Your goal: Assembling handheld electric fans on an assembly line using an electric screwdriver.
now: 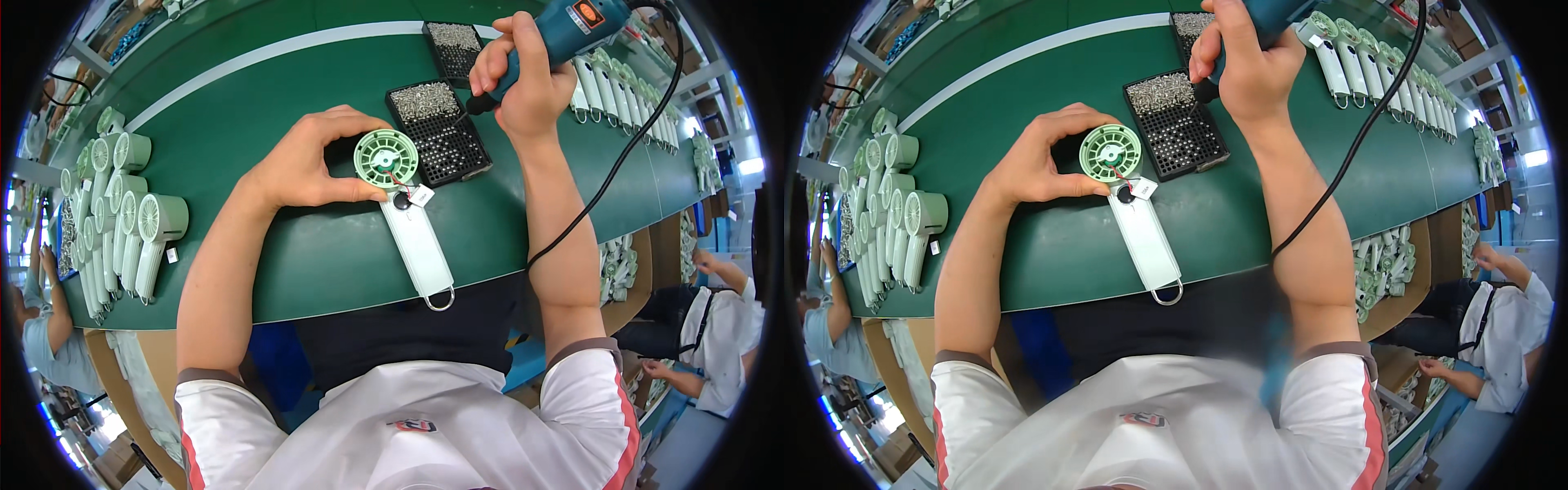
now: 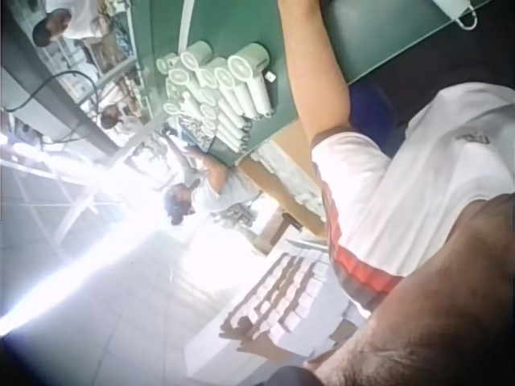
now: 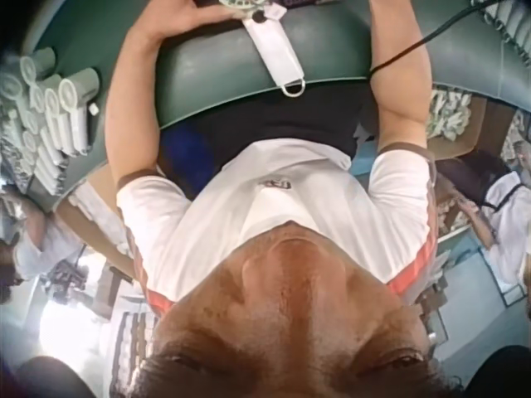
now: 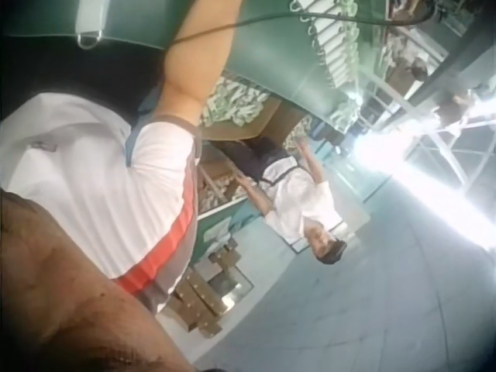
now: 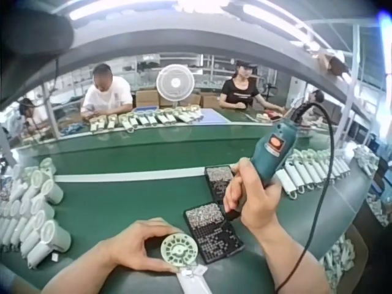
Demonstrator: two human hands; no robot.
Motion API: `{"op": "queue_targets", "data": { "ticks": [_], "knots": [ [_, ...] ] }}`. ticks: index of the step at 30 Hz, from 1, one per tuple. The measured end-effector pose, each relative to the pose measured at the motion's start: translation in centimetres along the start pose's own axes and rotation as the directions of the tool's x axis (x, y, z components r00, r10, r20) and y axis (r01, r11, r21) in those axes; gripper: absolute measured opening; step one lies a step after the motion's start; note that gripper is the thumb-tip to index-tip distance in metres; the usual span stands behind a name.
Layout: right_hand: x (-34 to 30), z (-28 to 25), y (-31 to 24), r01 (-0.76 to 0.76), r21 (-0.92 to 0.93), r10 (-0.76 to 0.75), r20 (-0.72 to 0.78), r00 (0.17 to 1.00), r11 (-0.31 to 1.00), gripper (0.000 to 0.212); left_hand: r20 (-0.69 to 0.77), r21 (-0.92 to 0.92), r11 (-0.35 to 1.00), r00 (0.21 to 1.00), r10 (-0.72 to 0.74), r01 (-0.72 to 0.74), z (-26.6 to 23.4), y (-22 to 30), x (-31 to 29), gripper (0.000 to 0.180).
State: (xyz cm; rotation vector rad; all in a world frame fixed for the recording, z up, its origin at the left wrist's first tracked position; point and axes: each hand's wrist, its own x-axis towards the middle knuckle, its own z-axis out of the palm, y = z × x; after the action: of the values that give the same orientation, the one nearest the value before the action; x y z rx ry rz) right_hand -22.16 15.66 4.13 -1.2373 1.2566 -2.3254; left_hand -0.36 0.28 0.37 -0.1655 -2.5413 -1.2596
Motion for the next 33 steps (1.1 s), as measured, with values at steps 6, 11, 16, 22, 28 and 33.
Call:
{"op": "queue_targets", "data": {
  "ticks": [6,11,16,22,28,33],
  "knots": [
    [0.0,-0.1,0.2,-0.026,-0.005,0.026,-0.012,1.0,1.0,0.029,0.003,0.001,1.0,1.0,-0.001,0.001,0.0,-0.1,-0.1,0.07],
    [-0.1,-0.3,0.3,-0.032,-0.016,0.032,0.003,0.999,0.999,0.028,0.003,-0.012,1.0,1.0,-0.011,0.011,0.0,-0.2,-0.1,0.073],
    [-0.1,-1.0,0.2,-0.005,0.113,-0.034,0.339,0.94,0.994,0.018,0.0,-0.025,1.0,1.0,-0.015,0.015,0.0,-0.1,-0.1,0.072],
    [-0.2,0.3,-0.5,0.021,-0.074,0.0,0.277,0.961,0.997,0.02,-0.013,-0.015,1.0,1.0,0.002,-0.002,0.1,-0.4,-0.1,0.068],
    [-0.8,1.4,-0.1,0.061,-0.233,-0.042,0.087,0.995,0.97,0.038,0.002,-0.032,0.999,1.0,-0.013,0.013,0.1,-0.3,-0.1,0.068],
    [-0.9,1.4,-0.3,0.064,-0.254,-0.047,0.074,0.996,0.965,0.044,0.0,-0.018,1.0,1.0,-0.012,0.012,0.0,-0.1,-0.2,0.068]
  ]
}}
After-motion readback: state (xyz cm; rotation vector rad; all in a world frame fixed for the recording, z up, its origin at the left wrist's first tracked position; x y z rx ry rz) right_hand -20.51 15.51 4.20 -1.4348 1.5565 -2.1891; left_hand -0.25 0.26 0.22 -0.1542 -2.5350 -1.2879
